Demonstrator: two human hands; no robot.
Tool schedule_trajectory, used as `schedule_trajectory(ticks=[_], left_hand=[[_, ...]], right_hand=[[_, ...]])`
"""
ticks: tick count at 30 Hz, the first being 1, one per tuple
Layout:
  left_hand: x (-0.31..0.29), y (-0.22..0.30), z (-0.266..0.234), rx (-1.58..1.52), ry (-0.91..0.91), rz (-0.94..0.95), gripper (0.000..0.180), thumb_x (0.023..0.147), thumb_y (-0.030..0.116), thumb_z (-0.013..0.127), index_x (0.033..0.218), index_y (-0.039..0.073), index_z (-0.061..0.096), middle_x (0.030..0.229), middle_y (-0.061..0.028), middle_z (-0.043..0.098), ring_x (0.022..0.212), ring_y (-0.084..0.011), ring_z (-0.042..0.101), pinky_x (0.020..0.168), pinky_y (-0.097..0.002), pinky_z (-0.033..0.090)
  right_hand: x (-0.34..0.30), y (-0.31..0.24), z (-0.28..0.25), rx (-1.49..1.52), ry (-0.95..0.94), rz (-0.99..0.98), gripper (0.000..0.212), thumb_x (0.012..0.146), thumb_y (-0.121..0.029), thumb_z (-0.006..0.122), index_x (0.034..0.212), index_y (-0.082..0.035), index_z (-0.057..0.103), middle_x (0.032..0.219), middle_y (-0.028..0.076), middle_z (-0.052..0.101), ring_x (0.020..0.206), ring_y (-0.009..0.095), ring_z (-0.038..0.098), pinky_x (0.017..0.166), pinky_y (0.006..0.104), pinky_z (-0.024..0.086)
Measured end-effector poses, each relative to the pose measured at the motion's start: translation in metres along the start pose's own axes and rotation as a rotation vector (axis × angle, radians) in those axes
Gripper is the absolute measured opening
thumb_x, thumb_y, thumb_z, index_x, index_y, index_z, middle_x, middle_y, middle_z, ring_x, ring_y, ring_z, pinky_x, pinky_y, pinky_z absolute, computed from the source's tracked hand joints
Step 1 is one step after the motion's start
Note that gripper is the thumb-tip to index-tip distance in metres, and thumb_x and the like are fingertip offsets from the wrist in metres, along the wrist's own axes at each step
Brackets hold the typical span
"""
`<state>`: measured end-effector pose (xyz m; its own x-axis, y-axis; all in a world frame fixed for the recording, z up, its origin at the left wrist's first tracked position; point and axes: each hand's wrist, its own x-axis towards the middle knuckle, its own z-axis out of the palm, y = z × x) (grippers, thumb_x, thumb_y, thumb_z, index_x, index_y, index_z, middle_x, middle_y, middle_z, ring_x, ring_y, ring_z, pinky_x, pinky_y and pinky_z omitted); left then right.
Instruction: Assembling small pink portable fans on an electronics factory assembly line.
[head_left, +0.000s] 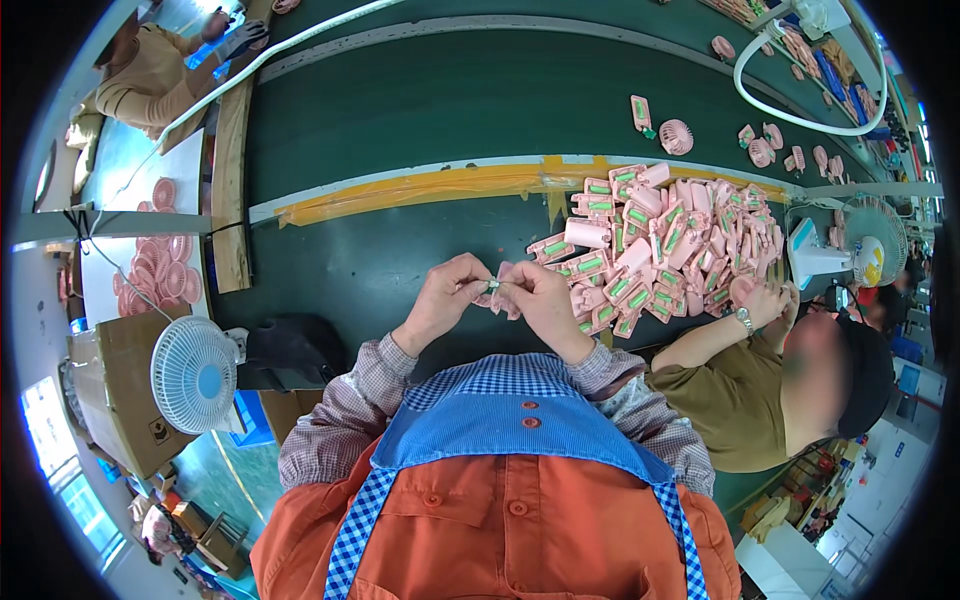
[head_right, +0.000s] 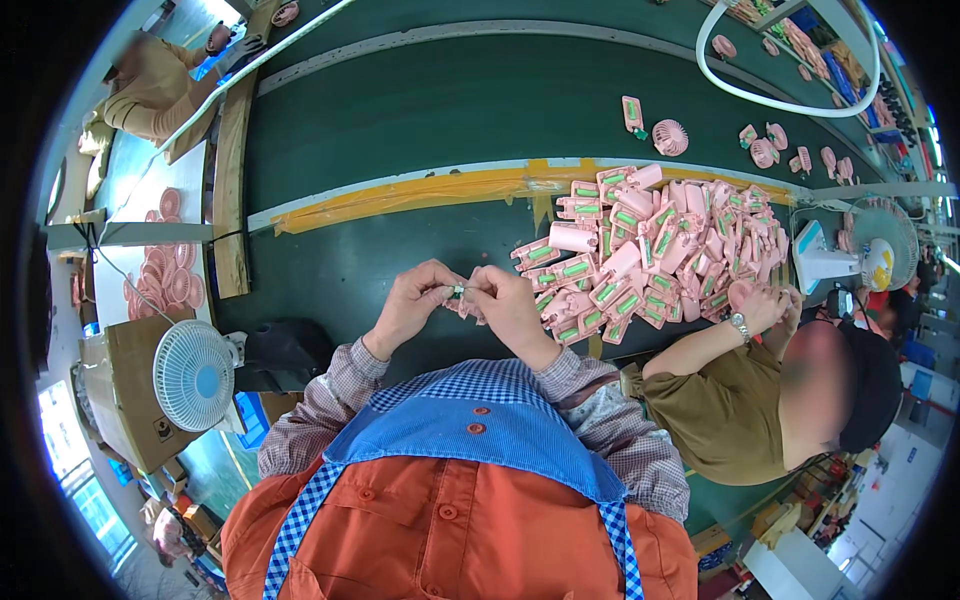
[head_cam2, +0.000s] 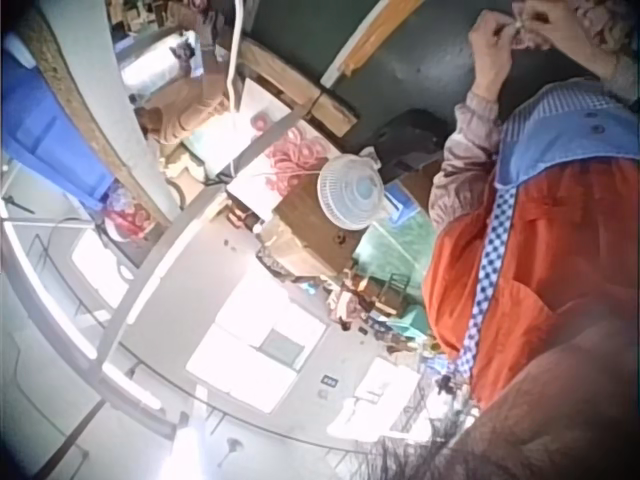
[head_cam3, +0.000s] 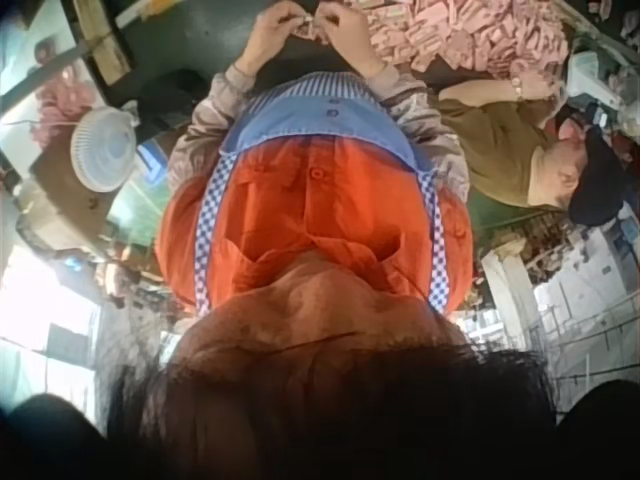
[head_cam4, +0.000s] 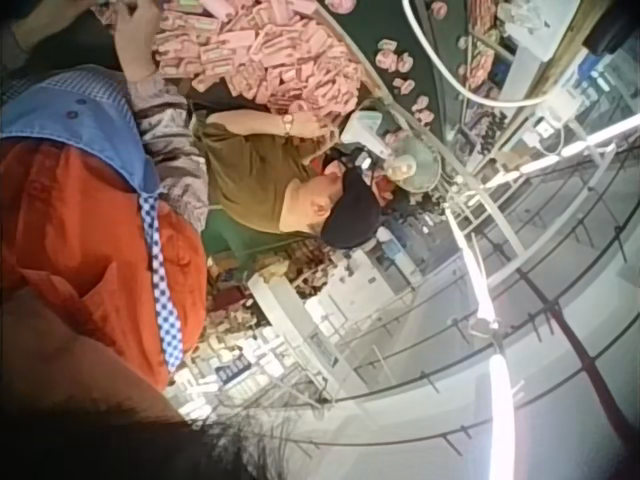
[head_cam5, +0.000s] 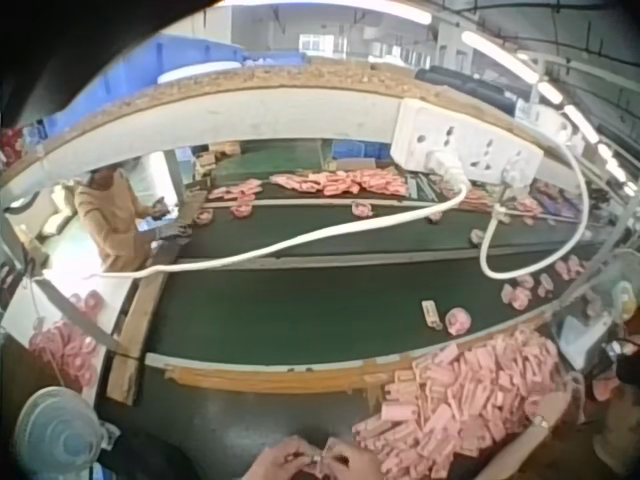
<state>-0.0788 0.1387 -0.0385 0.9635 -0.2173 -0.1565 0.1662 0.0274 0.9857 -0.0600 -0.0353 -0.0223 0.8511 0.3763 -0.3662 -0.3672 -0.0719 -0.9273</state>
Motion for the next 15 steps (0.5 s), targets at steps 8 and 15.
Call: schedule_trajectory(ticks=[8, 15], left_hand=[[-0.003, 0.003, -0.002, -0.037, -0.100, -0.117, 0.005, 0.084, -0.005, 0.053, 0.084, -0.001, 0.056, 0.078, -0.0015, 0.055, 0.071, -0.0067, 0.055, 0.062, -0.0209, 0.046], [-0.002, 0.000, 0.003, -0.014, -0.131, -0.155, 0.006, 0.084, -0.006, 0.053, 0.082, -0.001, 0.055, 0.074, -0.0008, 0.056, 0.067, -0.0050, 0.053, 0.059, -0.0204, 0.045]], right_hand=[[-0.001, 0.001, -0.012, -0.043, -0.113, 0.035, 0.007, 0.083, 0.001, 0.058, 0.076, 0.001, 0.056, 0.066, 0.005, 0.060, 0.052, 0.008, 0.055, 0.046, 0.0199, 0.046], [-0.003, -0.005, -0.011, -0.134, -0.114, 0.054, 0.010, 0.081, 0.002, 0.060, 0.074, 0.001, 0.053, 0.063, 0.005, 0.059, 0.050, 0.008, 0.055, 0.044, 0.0212, 0.046]])
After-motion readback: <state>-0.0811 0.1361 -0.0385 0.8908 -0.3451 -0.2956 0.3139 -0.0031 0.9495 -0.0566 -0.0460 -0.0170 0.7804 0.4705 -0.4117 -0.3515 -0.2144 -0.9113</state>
